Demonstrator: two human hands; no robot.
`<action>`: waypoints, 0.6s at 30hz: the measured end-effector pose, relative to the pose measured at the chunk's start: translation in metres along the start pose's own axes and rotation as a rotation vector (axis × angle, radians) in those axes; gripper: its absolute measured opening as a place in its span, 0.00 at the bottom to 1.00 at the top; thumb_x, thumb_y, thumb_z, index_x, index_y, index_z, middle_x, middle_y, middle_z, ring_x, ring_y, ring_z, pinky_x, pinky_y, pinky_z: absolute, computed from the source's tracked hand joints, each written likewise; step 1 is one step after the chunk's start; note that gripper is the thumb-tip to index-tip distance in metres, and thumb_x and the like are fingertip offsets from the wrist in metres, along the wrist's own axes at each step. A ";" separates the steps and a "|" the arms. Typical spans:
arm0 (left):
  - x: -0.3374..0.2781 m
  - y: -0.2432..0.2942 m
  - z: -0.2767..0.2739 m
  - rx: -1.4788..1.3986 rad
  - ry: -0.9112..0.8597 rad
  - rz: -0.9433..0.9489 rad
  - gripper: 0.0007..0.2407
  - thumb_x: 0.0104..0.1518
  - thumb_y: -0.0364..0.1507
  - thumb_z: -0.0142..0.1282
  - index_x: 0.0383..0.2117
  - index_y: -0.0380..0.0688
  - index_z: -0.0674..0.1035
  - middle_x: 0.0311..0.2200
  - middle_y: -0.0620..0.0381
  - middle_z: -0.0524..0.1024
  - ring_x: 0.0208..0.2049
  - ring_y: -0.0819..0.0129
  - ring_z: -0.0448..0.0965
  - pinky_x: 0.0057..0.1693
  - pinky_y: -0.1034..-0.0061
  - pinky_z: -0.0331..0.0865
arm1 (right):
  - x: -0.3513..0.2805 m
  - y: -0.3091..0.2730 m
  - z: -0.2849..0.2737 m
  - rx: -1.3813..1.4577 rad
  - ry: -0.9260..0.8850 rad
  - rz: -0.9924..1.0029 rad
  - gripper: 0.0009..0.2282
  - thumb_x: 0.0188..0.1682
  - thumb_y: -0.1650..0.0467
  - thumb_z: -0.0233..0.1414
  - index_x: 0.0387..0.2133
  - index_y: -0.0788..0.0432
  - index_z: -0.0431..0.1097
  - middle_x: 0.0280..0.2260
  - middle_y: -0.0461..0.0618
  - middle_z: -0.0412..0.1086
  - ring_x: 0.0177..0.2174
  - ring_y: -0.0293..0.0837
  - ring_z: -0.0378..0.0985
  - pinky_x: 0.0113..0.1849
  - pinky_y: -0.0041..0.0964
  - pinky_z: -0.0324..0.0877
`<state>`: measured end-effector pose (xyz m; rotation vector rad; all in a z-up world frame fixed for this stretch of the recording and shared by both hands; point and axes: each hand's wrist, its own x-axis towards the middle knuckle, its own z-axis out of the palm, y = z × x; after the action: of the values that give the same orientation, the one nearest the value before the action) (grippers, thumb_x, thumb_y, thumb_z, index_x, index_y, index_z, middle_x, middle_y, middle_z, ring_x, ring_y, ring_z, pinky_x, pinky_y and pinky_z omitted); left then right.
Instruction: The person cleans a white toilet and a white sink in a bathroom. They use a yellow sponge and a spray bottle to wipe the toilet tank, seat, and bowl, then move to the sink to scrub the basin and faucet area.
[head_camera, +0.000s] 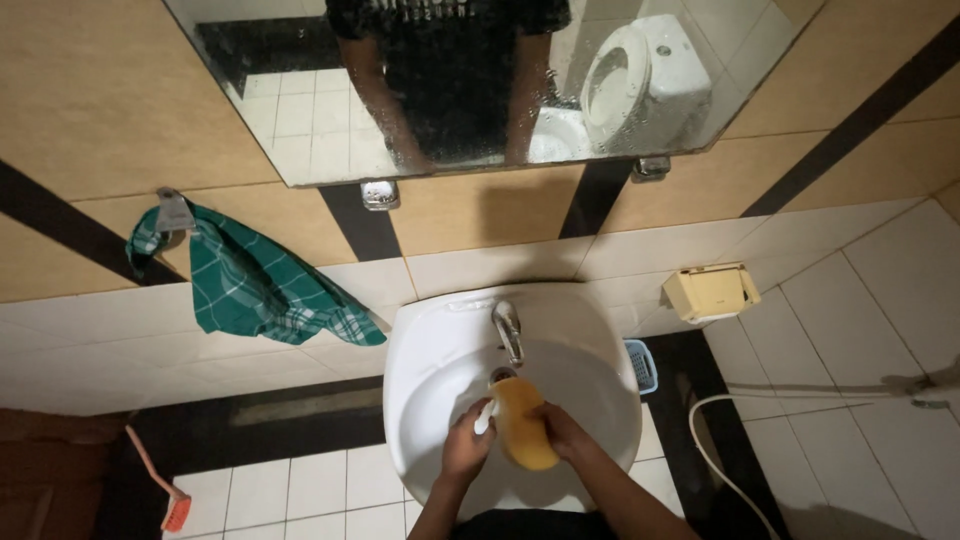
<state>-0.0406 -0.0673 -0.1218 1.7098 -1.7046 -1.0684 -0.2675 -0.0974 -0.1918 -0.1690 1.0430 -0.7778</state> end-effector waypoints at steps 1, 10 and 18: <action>0.000 -0.007 0.006 -0.023 0.052 0.065 0.21 0.58 0.36 0.53 0.59 0.52 0.73 0.53 0.52 0.79 0.51 0.54 0.80 0.55 0.65 0.74 | -0.004 0.003 -0.004 0.054 0.014 0.000 0.24 0.42 0.77 0.50 0.56 0.71 0.61 0.44 0.67 0.67 0.39 0.56 0.68 0.43 0.47 0.66; 0.011 0.025 -0.058 -0.422 0.310 -0.014 0.19 0.64 0.30 0.55 0.61 0.41 0.74 0.34 0.50 0.80 0.18 0.78 0.68 0.22 0.83 0.65 | 0.021 0.019 -0.043 -0.079 -0.069 -0.032 0.31 0.40 0.75 0.54 0.62 0.60 0.58 0.43 0.65 0.73 0.38 0.61 0.78 0.37 0.61 0.75; 0.023 0.040 -0.121 -0.158 0.465 0.143 0.19 0.56 0.27 0.59 0.56 0.43 0.78 0.50 0.42 0.79 0.49 0.41 0.80 0.50 0.54 0.76 | -0.047 -0.003 0.061 -0.454 0.013 -0.306 0.38 0.45 0.72 0.59 0.70 0.63 0.48 0.59 0.71 0.64 0.54 0.67 0.71 0.50 0.60 0.71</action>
<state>0.0306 -0.1151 -0.0251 1.5591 -1.3826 -0.6558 -0.2314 -0.0826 -0.1256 -0.7260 1.2108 -0.8045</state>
